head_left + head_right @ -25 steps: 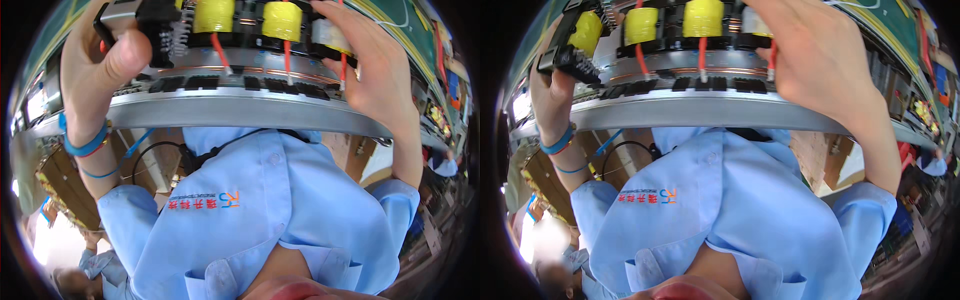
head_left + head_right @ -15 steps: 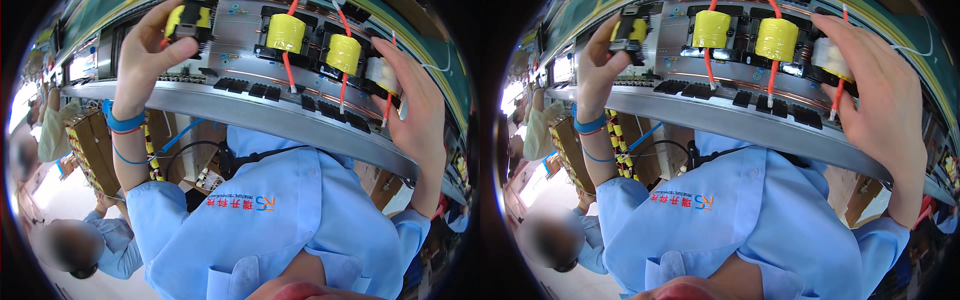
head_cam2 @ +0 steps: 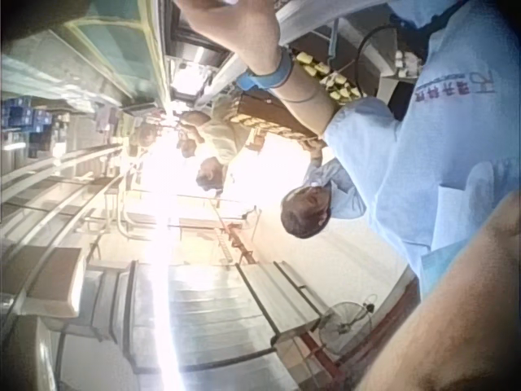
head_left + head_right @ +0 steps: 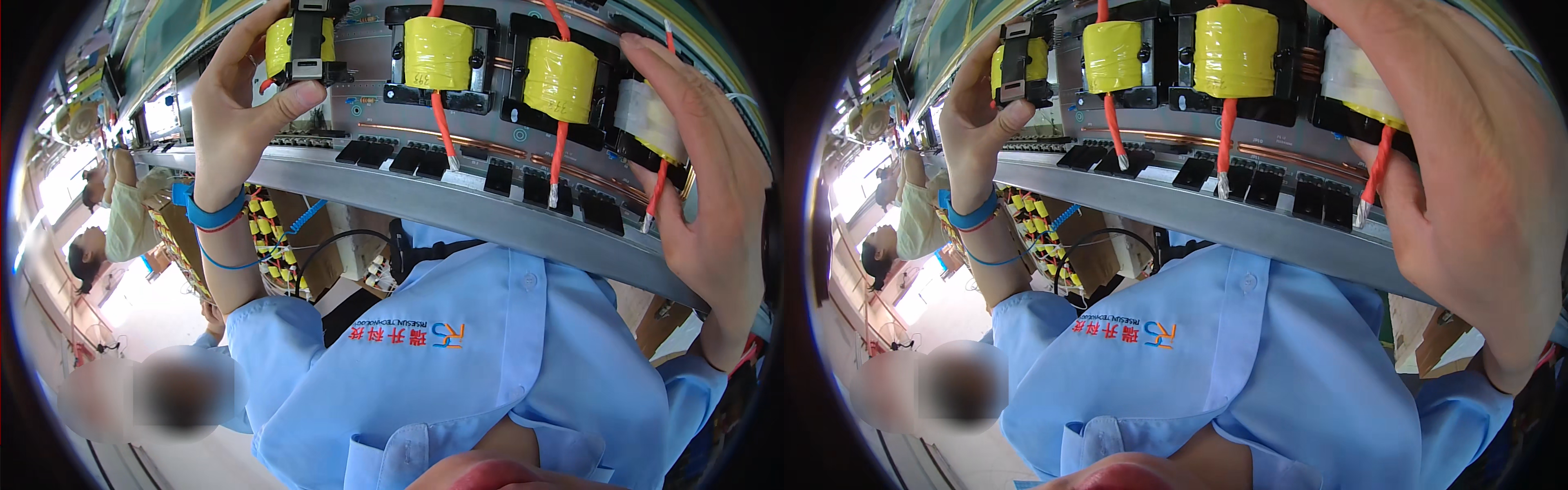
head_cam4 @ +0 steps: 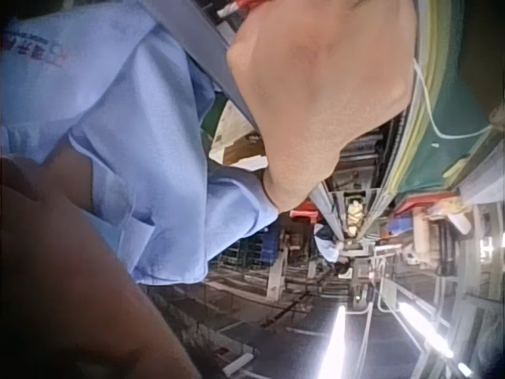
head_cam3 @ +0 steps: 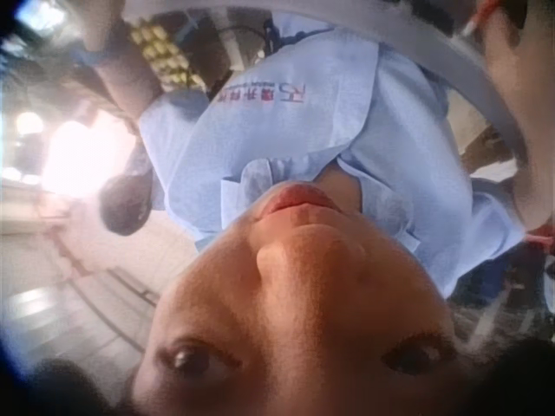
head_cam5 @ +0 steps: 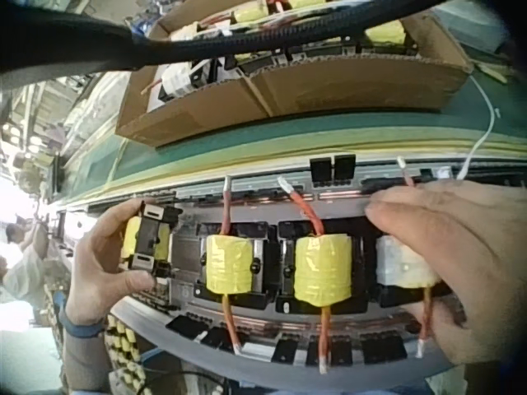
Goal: Assembling components of a transformer on a factory assembly line.
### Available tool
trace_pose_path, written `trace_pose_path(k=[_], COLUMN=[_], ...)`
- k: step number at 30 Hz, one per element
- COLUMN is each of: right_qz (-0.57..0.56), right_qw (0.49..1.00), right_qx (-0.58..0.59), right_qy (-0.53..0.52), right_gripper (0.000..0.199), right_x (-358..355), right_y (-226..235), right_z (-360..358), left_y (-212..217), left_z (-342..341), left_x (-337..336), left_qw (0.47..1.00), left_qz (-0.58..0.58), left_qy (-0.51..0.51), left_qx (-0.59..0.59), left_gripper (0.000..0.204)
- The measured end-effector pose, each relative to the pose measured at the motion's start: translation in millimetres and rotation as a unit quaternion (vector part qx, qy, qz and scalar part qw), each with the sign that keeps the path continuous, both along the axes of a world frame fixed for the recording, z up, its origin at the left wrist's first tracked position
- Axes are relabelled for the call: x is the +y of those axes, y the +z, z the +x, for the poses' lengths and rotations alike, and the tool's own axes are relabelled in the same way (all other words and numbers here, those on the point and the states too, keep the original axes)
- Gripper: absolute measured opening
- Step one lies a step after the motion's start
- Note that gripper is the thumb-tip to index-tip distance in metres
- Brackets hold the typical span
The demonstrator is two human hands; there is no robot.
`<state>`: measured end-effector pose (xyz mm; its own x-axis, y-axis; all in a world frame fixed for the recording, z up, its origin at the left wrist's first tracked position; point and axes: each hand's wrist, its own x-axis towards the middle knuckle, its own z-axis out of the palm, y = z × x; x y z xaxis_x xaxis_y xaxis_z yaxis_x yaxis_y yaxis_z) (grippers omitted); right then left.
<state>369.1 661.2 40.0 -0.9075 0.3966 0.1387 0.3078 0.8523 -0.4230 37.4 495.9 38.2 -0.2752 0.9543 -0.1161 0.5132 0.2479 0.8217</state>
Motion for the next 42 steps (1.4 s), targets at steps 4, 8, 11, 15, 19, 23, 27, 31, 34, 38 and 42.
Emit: trace_pose_path(k=[4, 8, 11, 15, 19, 23, 27, 31, 34, 38, 42], right_qz=[-0.012, -0.013, -0.011, -0.001, 0.034, 0.068, 0.03, 0.021, 0.043, 0.034, 0.026], right_qw=[1.0, 1.0, 1.0, 0.998, 0.996, 0.983, 0.989, 0.992, 0.988, 0.989, 0.992], right_qx=[-0.006, -0.018, -0.026, -0.037, -0.054, -0.143, -0.131, -0.117, -0.135, -0.127, -0.102], right_qy=[-0.006, -0.009, 0.006, 0.057, 0.06, 0.097, 0.062, 0.053, 0.059, 0.062, 0.074], right_gripper=[0.07, 0.07, 0.069, 0.069, 0.065, 0.064, 0.063, 0.065, 0.065, 0.065, 0.064], right_x=[-0.1, 3.9, 7.7, 15.4, 25.8, 32.3, 24.1, 20.7, 21.1, 24.7, 23.5], right_y=[-3.3, 0.9, -1.3, -1.4, 5.8, 17.2, 18.7, 18.0, 18.3, 17.1, 18.1], right_z=[6.9, 14.9, 16.9, 8.6, 10.2, 6.9, 5.6, 4.5, 4.3, 5.3, 5.3], left_y=[0.4, 6.3, 14.9, 35.9, 50.9, 42.4, 31.5, 16.9, 8.8, 18.8, 10.9], left_z=[1.7, 11.5, 32.9, 61.3, 57.0, 51.9, 47.5, 34.2, 23.4, 42.9, 35.4], left_x=[4.9, 17.5, 22.7, 29.3, 44.2, 33.2, 31.6, 25.5, 20.0, 22.8, 12.0], left_qw=[0.998, 0.993, 0.947, 0.938, 0.913, 0.909, 0.894, 0.861, 0.944, 0.913, 0.938], left_qz=[0.016, 0.013, -0.004, -0.12, -0.147, -0.122, -0.031, 0.094, 0.152, 0.002, 0.098], left_qy=[-0.034, -0.086, -0.167, -0.101, -0.17, -0.178, -0.22, -0.279, -0.245, -0.2, -0.191], left_qx=[0.041, 0.077, 0.275, 0.309, 0.342, 0.355, 0.389, 0.415, 0.163, 0.356, 0.271], left_gripper=[0.081, 0.079, 0.065, 0.075, 0.077, 0.077, 0.064, 0.062, 0.065, 0.063, 0.058])
